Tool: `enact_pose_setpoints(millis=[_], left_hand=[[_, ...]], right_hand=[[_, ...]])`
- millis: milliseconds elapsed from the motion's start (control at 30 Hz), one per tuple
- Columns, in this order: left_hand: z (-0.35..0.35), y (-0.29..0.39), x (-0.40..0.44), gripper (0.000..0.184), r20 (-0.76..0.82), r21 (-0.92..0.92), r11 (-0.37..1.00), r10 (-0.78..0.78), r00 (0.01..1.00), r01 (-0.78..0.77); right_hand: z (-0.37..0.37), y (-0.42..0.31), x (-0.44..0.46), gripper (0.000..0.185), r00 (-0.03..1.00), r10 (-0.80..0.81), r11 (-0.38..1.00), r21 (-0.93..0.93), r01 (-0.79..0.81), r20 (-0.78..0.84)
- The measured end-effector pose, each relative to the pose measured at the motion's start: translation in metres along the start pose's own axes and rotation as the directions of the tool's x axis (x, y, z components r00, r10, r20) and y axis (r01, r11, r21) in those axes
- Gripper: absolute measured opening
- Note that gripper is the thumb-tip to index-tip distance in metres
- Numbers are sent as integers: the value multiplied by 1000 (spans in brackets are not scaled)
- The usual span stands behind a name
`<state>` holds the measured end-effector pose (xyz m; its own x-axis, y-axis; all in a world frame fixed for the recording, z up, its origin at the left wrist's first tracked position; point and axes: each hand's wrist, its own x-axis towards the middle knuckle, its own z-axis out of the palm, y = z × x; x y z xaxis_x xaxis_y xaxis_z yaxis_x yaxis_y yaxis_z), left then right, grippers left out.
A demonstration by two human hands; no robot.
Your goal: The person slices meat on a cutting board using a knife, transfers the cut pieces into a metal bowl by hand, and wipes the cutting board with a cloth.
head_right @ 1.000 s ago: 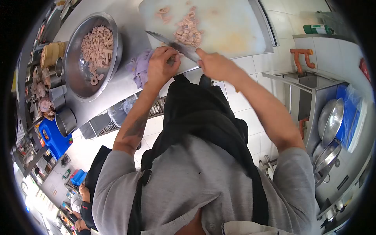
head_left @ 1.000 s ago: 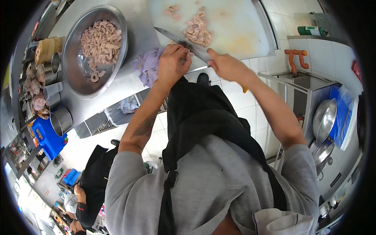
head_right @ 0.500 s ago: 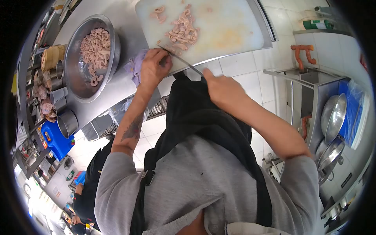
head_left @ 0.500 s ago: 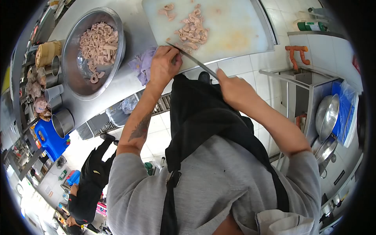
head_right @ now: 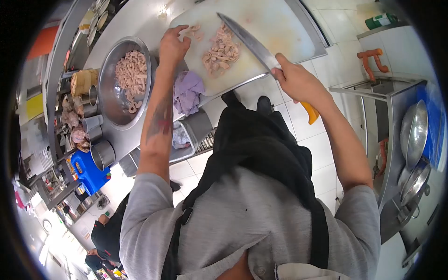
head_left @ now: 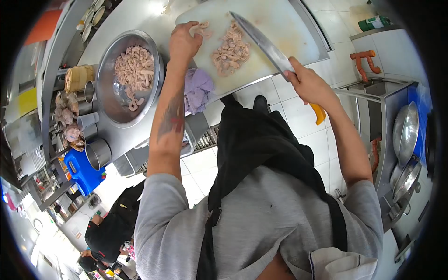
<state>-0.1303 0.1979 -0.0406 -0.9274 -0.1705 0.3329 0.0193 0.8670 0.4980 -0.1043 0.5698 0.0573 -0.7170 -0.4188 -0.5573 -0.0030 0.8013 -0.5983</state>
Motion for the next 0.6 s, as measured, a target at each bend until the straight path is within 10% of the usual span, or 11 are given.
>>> enact_pose_setpoints(millis=[67,167,300,500,600], left_hand=[[10,-3,22,26,115,242,947,190,975,-213],[-4,46,13,26,483,86,983,101,870,-163],[10,70,-42,24,566,119,935,213,796,-335],[7,52,-29,17,347,-162,962,266,900,-221],[-14,38,1,15,329,-367,918,-24,944,151]], right_hand=[[-1,6,-17,28,998,22,1000,-23,-21,57],[3,26,-34,27,999,43,997,61,-44,30],[14,46,-49,26,996,88,988,130,-85,-15],[16,53,-55,25,995,101,980,175,-96,-20],[15,56,-52,27,994,110,979,175,-105,-21]])
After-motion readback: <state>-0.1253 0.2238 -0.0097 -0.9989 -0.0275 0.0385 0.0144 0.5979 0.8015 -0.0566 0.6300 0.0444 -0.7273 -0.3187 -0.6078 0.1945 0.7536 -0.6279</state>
